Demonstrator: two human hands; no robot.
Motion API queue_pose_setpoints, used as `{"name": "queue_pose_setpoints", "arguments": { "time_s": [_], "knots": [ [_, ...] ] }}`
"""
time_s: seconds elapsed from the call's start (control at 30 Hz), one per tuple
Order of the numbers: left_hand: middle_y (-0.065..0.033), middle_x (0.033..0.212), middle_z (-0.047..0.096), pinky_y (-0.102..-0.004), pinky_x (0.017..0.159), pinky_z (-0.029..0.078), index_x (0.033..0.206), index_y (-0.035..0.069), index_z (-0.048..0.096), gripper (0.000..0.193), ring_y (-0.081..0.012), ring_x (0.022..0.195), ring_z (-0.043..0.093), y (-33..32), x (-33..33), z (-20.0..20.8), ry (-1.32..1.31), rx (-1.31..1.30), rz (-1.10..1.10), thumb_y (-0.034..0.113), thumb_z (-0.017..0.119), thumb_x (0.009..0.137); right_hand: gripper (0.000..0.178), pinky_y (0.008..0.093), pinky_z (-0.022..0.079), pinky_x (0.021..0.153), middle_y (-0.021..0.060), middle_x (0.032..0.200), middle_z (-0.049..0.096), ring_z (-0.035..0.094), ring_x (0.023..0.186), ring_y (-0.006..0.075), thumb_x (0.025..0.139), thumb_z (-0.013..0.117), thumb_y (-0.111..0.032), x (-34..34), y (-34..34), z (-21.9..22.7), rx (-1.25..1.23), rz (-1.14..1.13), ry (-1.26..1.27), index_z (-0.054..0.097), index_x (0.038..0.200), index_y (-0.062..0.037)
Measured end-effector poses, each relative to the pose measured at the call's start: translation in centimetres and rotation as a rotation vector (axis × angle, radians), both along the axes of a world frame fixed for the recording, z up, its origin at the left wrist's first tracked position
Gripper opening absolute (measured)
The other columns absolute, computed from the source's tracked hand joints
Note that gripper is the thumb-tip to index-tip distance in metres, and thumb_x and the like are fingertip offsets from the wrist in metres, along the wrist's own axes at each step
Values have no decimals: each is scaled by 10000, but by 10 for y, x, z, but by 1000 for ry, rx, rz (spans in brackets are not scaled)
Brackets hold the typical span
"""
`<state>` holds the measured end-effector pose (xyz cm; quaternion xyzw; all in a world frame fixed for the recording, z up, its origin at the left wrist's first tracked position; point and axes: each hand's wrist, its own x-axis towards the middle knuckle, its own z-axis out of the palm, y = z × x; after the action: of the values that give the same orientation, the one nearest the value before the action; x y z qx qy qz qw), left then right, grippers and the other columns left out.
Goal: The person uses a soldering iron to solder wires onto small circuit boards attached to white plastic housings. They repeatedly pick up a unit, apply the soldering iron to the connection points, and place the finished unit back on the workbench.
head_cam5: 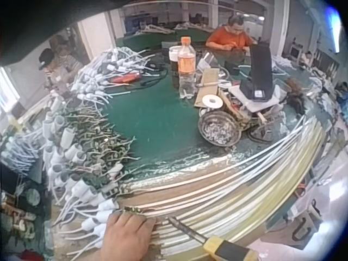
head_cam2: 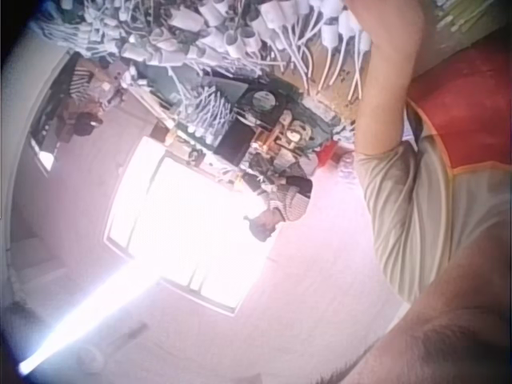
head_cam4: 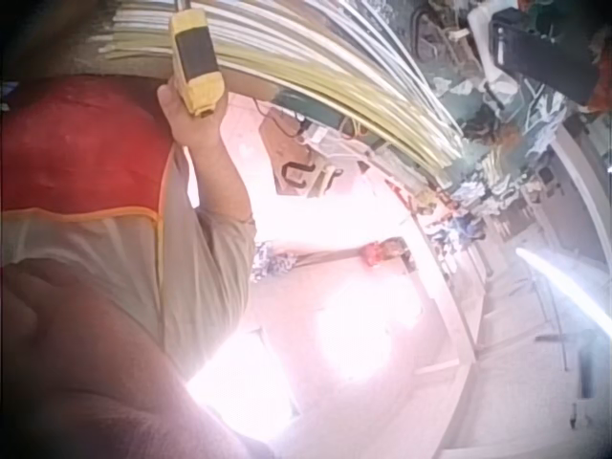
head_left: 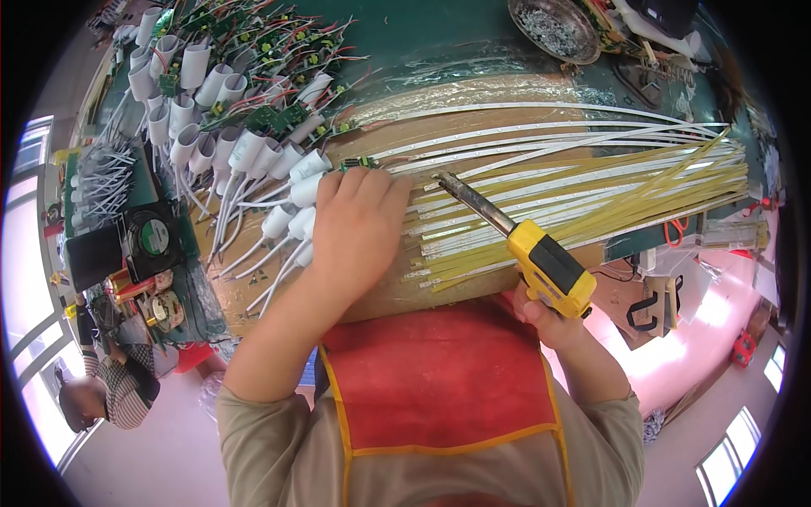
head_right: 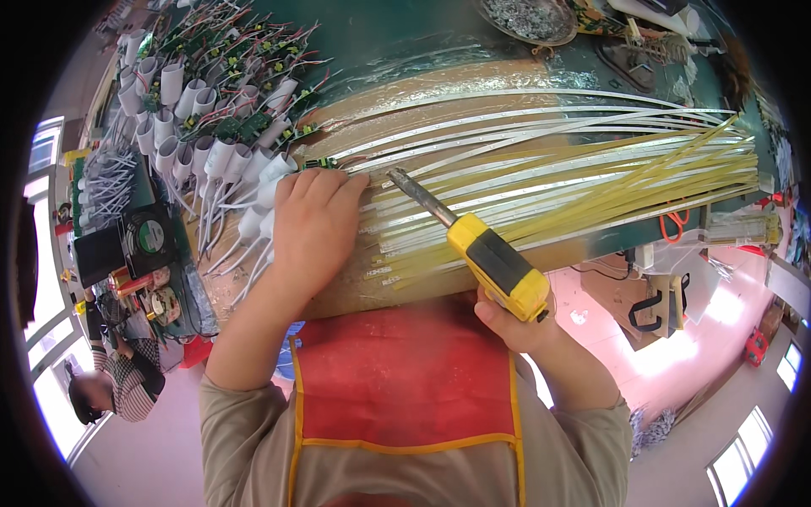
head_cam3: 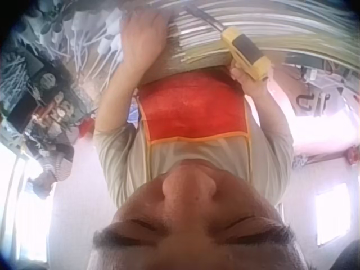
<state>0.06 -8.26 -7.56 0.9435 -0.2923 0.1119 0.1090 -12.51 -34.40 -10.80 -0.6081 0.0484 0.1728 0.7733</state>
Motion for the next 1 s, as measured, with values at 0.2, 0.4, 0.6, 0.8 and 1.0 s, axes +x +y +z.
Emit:
{"name": "queue_pose_setpoints", "arguments": {
  "time_s": [0.2,0.4,0.6,0.8,1.0],
  "knots": [
    [-22,881,608,-385,813,412,961,105,668,239,-218,864,585,-1,-4,-4,4,-29,10,68,606,734,275,271,454,603,38,793,603,552,692,115,826,732,-130,-3,-3,-2,-40,22,26,569,1018,-18],
    [-17,879,600,-380,822,404,958,98,660,240,-203,870,585,-5,-8,-7,-59,-39,-28,89,600,726,291,269,455,605,39,795,599,549,686,114,812,733,-109,-4,0,-1,-14,-8,24,562,1026,-9],
    [-17,889,599,-378,820,402,969,91,653,248,-203,860,580,-6,-10,-5,-59,-15,-38,106,589,730,288,263,450,620,34,793,584,541,688,115,810,713,-71,-4,-5,-4,-59,53,-42,547,1031,9],
    [-22,893,595,-382,821,403,966,85,652,244,-207,867,575,-7,-10,-6,-74,-9,-45,104,587,731,317,261,447,630,36,814,585,541,703,115,803,719,-66,-6,-5,-6,-74,51,-25,544,1055,15],
    [-25,890,591,-386,823,404,960,83,653,242,-211,872,573,-7,-10,-6,-70,-18,-47,98,595,725,333,257,447,637,35,833,588,540,717,106,804,717,-57,-9,-5,-11,-47,38,3,540,1076,15]
  ]
}}
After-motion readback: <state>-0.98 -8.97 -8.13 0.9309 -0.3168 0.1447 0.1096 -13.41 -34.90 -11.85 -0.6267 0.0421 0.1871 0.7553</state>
